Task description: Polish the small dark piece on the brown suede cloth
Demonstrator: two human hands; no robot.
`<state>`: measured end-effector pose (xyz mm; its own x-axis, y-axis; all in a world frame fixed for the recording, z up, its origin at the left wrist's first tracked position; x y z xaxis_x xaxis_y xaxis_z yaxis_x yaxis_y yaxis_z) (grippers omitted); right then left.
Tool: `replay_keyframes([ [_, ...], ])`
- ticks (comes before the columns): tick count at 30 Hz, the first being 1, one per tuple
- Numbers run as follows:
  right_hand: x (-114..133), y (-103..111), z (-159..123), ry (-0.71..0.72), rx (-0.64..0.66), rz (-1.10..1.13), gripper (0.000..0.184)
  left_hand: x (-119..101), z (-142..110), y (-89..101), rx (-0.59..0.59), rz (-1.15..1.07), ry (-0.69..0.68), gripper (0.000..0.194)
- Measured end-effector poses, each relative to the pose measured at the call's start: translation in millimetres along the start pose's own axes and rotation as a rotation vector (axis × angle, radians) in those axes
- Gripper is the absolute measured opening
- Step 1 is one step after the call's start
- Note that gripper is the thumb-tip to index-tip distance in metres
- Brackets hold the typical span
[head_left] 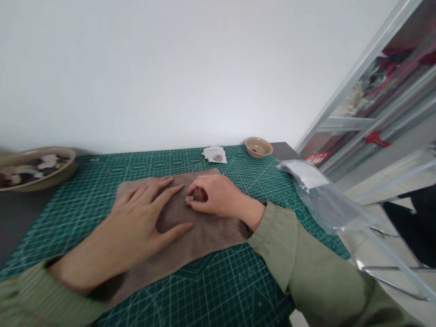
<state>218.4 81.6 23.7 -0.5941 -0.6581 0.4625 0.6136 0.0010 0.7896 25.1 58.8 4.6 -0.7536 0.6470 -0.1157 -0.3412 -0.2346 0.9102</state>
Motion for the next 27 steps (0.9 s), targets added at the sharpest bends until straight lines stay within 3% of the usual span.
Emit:
replay_keyframes([
  [9,2,-3,-1,-0.012,0.005,0.031,0.013,-8,-4,6.2,0.126,0.019,0.052,0.097],
  [27,4,-5,-1,-0.024,0.034,0.041,0.014,-11,-2,10.3,0.152,0.016,0.061,0.099],
])
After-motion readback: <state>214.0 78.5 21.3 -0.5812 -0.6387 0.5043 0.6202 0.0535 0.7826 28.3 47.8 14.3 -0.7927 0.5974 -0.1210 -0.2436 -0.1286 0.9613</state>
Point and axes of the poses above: each hand's wrist, its own z-axis towards the middle knuckle, its own y-axis out of the back of the hand, x = y × z, the point moved 5 cm from there along z, towards the middle knuckle, and after that the axes turned 4 degrees about -x, right-handed, at the moved point
